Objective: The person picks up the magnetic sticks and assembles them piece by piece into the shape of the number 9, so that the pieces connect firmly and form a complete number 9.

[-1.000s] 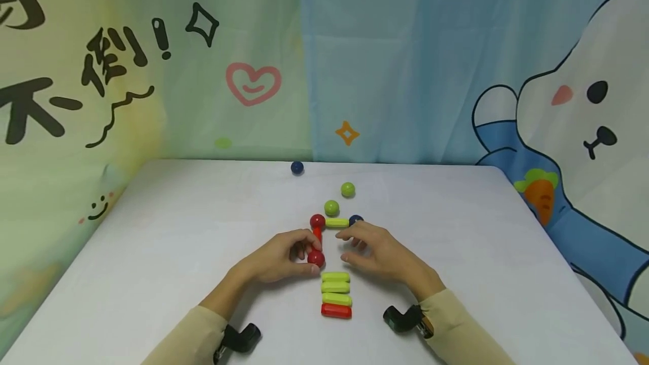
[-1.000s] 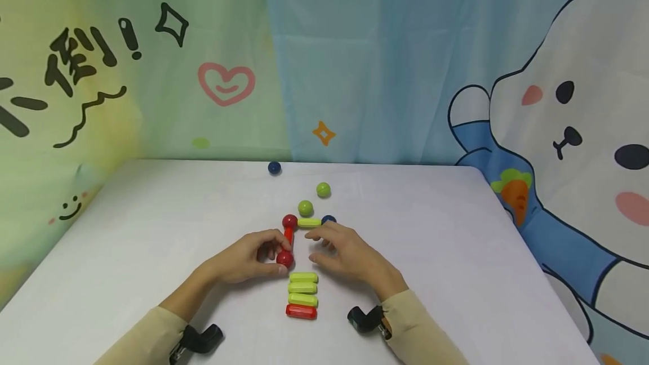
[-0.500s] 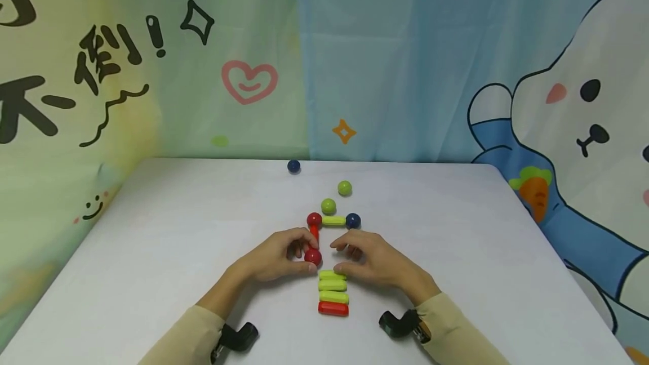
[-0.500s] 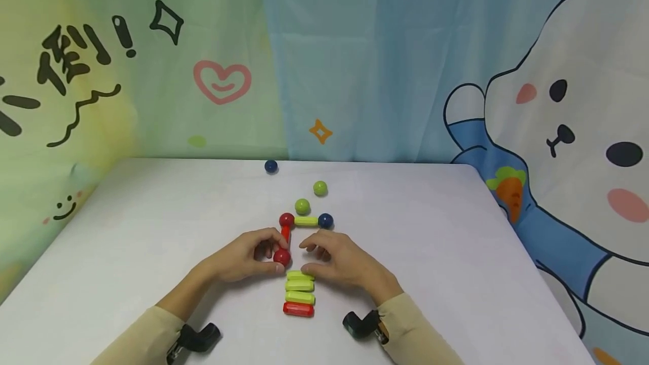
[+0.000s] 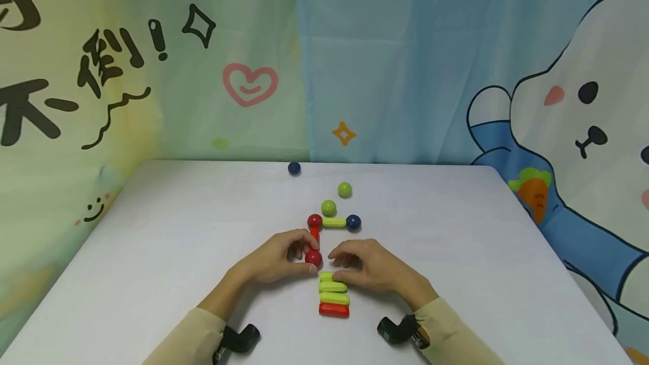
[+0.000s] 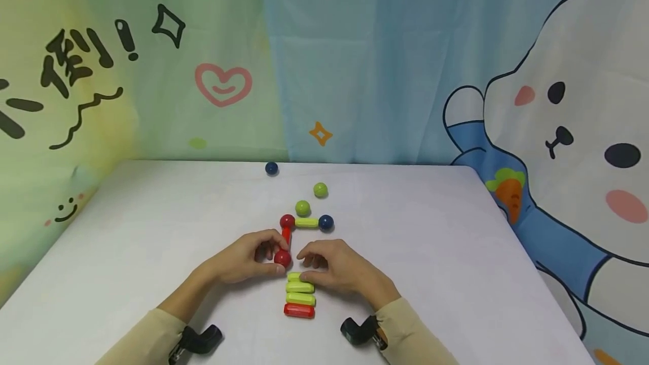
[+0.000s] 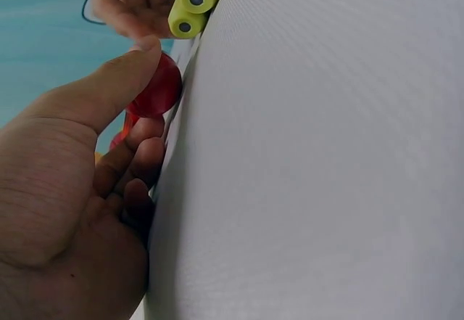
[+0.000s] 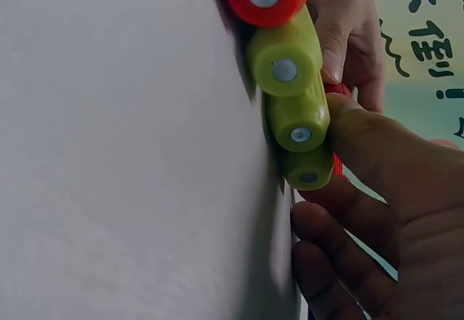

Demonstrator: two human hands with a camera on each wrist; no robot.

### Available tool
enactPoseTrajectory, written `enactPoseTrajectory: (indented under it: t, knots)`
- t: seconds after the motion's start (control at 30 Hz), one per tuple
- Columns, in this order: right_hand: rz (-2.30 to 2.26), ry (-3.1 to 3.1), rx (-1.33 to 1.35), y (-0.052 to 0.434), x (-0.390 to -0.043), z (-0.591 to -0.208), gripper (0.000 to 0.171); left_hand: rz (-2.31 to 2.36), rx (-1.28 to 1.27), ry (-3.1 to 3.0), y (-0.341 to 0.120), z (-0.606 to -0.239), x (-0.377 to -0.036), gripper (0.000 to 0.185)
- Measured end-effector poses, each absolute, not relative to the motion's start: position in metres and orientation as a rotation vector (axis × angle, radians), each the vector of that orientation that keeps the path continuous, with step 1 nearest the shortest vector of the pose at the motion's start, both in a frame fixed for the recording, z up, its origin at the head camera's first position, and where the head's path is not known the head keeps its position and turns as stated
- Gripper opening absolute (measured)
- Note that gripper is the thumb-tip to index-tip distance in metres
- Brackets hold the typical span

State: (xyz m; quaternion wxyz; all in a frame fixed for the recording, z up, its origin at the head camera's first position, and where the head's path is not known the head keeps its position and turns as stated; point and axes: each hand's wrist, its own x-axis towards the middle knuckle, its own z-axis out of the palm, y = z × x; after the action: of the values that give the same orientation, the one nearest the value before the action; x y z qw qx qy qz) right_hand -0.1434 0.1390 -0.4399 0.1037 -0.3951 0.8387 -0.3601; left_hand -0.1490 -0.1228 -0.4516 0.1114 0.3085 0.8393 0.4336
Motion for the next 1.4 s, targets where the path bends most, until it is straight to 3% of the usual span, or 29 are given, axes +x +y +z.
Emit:
enactPoseTrajectory:
  t: [0.23, 0.6, 1.4]
  knots:
    - [-1.081, 2.433, -1.255, 0.142, -0.143, -0.442, 0.016, 1.311, 0.9, 2.421, -0.116, -0.422, -0.134, 0.035]
    - [-1.029, 2.457, -1.251, 0.144, -0.143, -0.44, 0.025, 1.255, 0.91, 2.493, -0.121, -0.459, -0.151, 0.035]
    - [-1.009, 2.585, -1.126, 0.145, -0.144, -0.436, 0.024, 1.274, 0.907, 2.496, -0.123, -0.459, -0.15, 0.037]
